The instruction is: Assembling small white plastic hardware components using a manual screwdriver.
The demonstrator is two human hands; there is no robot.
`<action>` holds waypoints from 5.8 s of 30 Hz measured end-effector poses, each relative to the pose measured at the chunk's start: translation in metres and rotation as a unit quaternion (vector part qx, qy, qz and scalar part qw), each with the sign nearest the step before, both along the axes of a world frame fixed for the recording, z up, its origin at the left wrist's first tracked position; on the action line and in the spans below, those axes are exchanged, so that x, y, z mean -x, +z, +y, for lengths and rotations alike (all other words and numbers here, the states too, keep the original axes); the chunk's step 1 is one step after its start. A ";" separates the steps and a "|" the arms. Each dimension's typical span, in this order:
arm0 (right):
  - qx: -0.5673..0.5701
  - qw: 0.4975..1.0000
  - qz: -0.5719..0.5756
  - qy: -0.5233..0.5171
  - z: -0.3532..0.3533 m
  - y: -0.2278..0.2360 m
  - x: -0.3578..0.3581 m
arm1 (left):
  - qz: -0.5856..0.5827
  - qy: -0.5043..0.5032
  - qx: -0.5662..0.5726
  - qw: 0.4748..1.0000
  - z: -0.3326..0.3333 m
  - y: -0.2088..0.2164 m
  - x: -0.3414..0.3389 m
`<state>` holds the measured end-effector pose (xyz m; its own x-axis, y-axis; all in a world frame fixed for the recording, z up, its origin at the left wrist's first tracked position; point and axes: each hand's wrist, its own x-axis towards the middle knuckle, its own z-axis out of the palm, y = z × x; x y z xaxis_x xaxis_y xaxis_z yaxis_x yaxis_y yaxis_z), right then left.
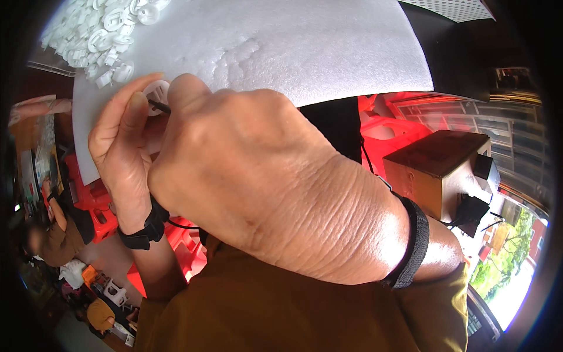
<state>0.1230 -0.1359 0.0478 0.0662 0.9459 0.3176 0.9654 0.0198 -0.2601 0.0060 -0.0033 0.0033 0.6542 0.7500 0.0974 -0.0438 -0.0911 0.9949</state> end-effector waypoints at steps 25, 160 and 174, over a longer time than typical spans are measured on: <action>0.022 0.982 0.185 0.030 -0.022 0.007 -0.004 | -0.091 -0.041 0.050 0.994 0.007 0.003 0.007; 0.064 0.824 0.562 0.032 0.005 0.021 0.005 | -0.122 -0.022 0.033 0.992 -0.034 0.039 0.026; 0.132 0.806 0.577 -0.002 0.015 0.012 -0.006 | -0.004 0.024 -0.024 0.999 -0.015 0.031 0.020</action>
<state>0.1293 -0.1204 0.0597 0.1770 0.9695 -0.1698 0.0769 -0.1856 -0.9796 -0.0144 -0.0186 0.0346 0.6163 0.7750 0.1398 -0.0463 -0.1415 0.9889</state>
